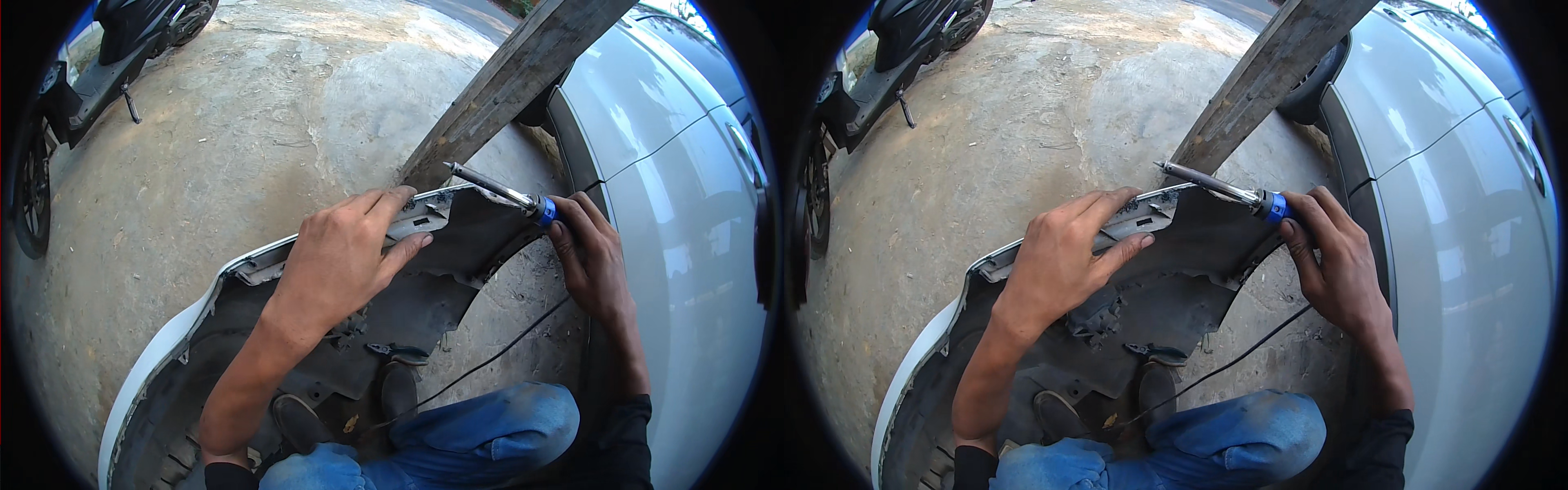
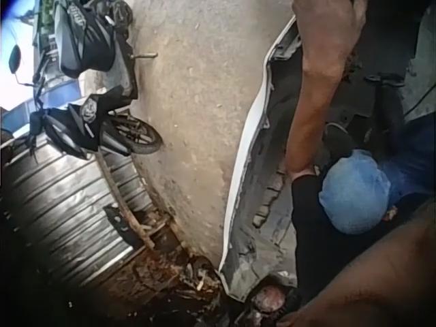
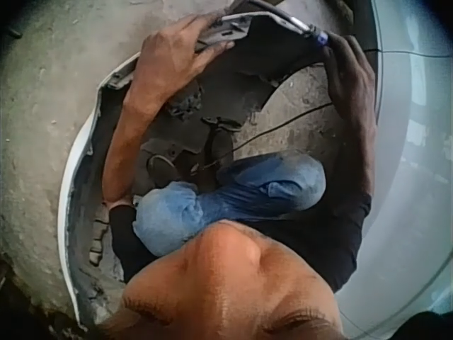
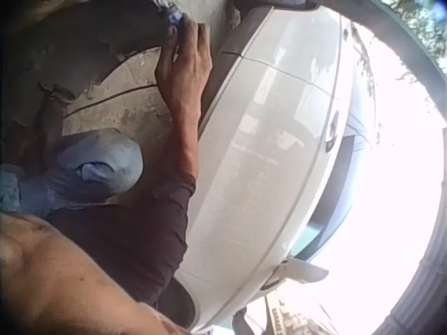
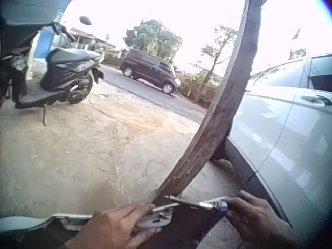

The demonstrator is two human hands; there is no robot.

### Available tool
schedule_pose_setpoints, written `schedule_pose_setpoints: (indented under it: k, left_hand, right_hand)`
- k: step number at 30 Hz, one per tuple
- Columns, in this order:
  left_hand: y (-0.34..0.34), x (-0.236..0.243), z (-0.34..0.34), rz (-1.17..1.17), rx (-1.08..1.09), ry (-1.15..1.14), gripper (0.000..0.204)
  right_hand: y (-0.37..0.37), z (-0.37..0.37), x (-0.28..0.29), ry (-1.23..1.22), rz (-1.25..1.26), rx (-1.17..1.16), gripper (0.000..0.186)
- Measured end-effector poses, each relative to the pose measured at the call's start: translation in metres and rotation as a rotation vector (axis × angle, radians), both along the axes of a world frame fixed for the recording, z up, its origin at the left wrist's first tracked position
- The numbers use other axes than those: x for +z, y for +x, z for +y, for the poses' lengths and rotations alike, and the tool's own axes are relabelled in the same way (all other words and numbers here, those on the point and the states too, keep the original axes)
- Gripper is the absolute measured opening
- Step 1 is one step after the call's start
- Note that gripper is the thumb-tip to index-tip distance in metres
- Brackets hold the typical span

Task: Soldering and repairing a plastic motorcycle bumper.

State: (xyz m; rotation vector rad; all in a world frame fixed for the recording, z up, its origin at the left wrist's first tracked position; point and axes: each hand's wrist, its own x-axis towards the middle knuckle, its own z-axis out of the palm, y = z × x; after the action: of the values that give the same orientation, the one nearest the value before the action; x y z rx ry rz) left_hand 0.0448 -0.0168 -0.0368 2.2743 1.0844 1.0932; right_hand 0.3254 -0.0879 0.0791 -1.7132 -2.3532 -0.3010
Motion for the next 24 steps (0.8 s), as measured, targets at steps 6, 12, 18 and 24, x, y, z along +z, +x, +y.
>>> schedule_pose_setpoints:
  k: [6, 12, 18, 24]
  left_hand:
    - [0.002, 0.0, -0.002, -0.062, -0.004, 0.043, 0.05]
    - [0.005, 0.0, -0.005, -0.063, 0.011, 0.041, 0.05]
    - [0.005, -0.001, -0.006, -0.064, 0.007, 0.069, 0.049]
    - [0.005, 0.001, -0.008, -0.065, -0.001, 0.038, 0.049]
  right_hand:
    - [0.009, -0.007, -0.005, 0.147, -0.147, 0.019, 0.034]
    - [0.011, -0.011, -0.01, 0.19, -0.231, 0.003, 0.04]
    - [0.01, -0.011, -0.007, 0.188, -0.253, 0.014, 0.038]
    - [0.009, -0.007, -0.008, 0.162, -0.249, 0.024, 0.038]
